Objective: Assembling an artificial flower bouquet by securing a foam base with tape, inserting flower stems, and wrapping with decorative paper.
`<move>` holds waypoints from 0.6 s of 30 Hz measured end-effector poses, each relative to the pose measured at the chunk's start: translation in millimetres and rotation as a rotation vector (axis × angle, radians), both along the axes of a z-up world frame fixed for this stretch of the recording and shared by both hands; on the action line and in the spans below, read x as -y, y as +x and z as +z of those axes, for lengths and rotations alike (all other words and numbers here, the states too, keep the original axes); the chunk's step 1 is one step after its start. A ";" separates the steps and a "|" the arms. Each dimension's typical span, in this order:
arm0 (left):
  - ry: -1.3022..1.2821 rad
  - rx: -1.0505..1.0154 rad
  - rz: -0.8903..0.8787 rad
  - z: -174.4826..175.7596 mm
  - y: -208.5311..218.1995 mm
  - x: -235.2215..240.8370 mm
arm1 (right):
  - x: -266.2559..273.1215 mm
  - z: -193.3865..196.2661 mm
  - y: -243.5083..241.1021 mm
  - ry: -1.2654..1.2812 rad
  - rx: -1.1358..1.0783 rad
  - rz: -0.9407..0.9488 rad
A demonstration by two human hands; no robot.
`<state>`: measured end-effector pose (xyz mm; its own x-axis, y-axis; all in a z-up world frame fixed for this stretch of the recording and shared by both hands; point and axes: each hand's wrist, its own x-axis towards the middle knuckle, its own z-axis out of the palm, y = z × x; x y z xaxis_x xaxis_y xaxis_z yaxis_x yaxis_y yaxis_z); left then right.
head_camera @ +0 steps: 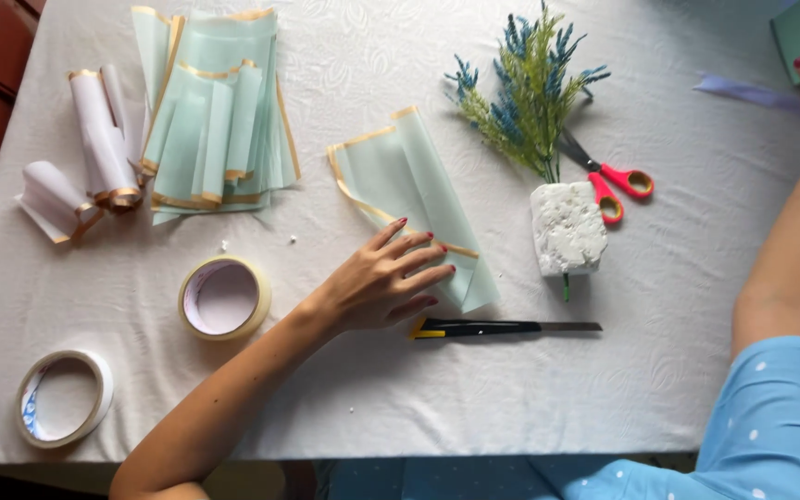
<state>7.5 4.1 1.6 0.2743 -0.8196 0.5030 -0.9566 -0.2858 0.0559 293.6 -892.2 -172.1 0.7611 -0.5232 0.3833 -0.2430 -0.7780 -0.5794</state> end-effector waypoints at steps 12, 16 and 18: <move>-0.003 -0.006 0.009 -2.4 0.3 2.5 | -104.0 34.5 -8.8 -0.317 0.468 -0.468; 0.015 -0.006 0.023 7.8 -7.5 0.2 | -148.8 60.1 -30.9 -0.453 0.625 -0.308; 0.046 0.043 0.021 10.2 -9.9 -3.1 | -183.2 75.3 -54.2 -0.146 0.523 0.061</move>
